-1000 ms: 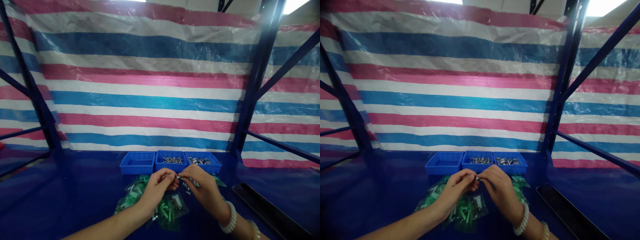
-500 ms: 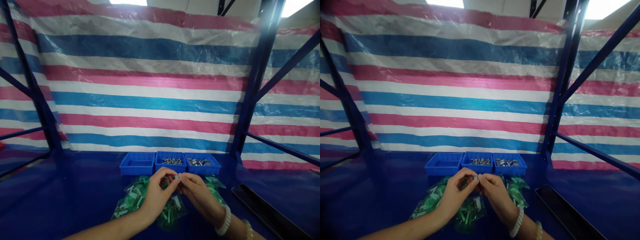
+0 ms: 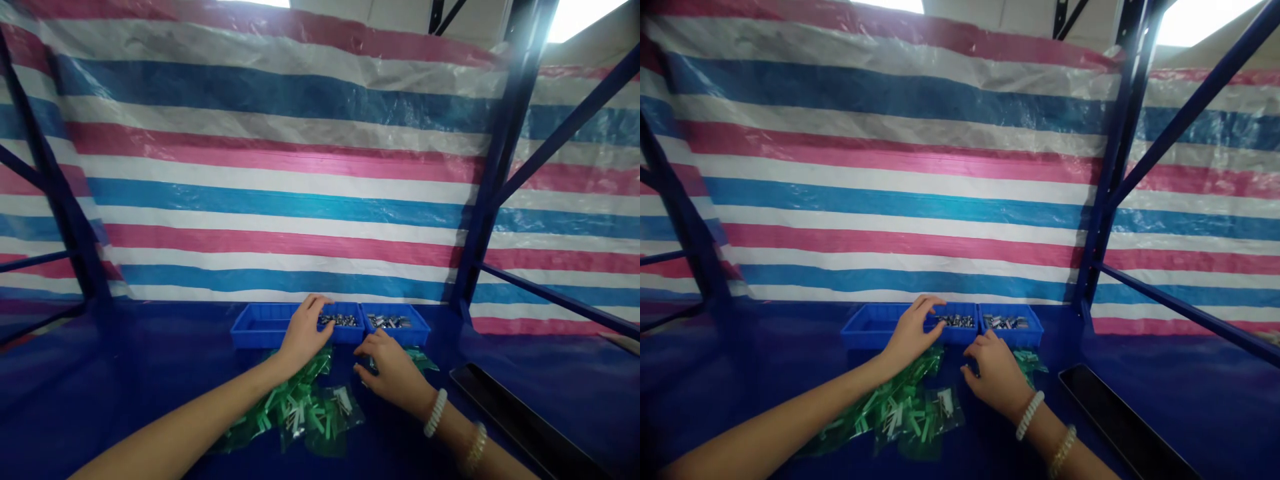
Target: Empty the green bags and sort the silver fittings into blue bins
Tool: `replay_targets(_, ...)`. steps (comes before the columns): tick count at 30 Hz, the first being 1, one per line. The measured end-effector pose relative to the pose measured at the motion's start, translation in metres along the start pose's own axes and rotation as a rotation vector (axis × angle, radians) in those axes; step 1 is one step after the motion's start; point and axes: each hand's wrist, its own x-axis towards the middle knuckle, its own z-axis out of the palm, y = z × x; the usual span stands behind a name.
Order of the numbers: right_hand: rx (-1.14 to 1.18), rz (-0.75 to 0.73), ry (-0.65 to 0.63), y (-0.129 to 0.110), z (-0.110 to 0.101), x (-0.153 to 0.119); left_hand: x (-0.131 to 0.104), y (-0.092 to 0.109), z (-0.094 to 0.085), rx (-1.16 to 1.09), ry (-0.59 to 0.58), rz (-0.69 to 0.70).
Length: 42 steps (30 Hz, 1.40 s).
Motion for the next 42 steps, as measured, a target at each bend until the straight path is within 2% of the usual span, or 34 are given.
replay_targets(4,-0.124,0.063,-0.064,-0.002,0.012,0.000,-0.027,0.018,-0.009,-0.002,-0.037,0.059)
replay_targets(7,-0.018,0.083,-0.034,0.000,0.016,0.004,-0.039,0.028,-0.013,-0.040,-0.028,0.076)
replay_targets(11,0.406,0.104,0.062,-0.001,0.012,0.007,-0.048,0.036,-0.012,-0.104,-0.028,0.047)
replay_targets(14,0.811,0.145,0.057,-0.008,0.006,0.006,-0.054,0.037,-0.008,-0.171,-0.040,-0.005)
replay_targets(17,1.019,0.181,0.067,-0.014,0.002,0.001,-0.058,0.038,-0.005,-0.263,-0.056,-0.035)
replay_targets(22,1.007,0.152,0.137,-0.024,-0.005,-0.006,-0.061,0.045,-0.005,-0.379,-0.081,-0.089)
replay_targets(27,0.964,0.158,0.177,-0.028,-0.011,-0.008,-0.062,0.053,-0.006,-0.469,-0.051,-0.157)
replay_targets(31,1.136,0.230,0.092,-0.029,-0.008,-0.005,-0.062,0.056,-0.004,-0.531,0.007,-0.191)
replay_targets(37,1.602,0.353,-0.038,-0.034,0.008,-0.005,-0.062,0.057,-0.002,-0.509,0.089,-0.105)
replay_targets(40,1.633,0.362,-0.095,-0.034,0.013,-0.005,-0.058,0.059,-0.004,-0.458,0.089,-0.075)
replay_targets(42,1.530,0.350,-0.058,-0.030,0.012,-0.003,-0.047,0.056,-0.005,-0.393,0.089,-0.041)
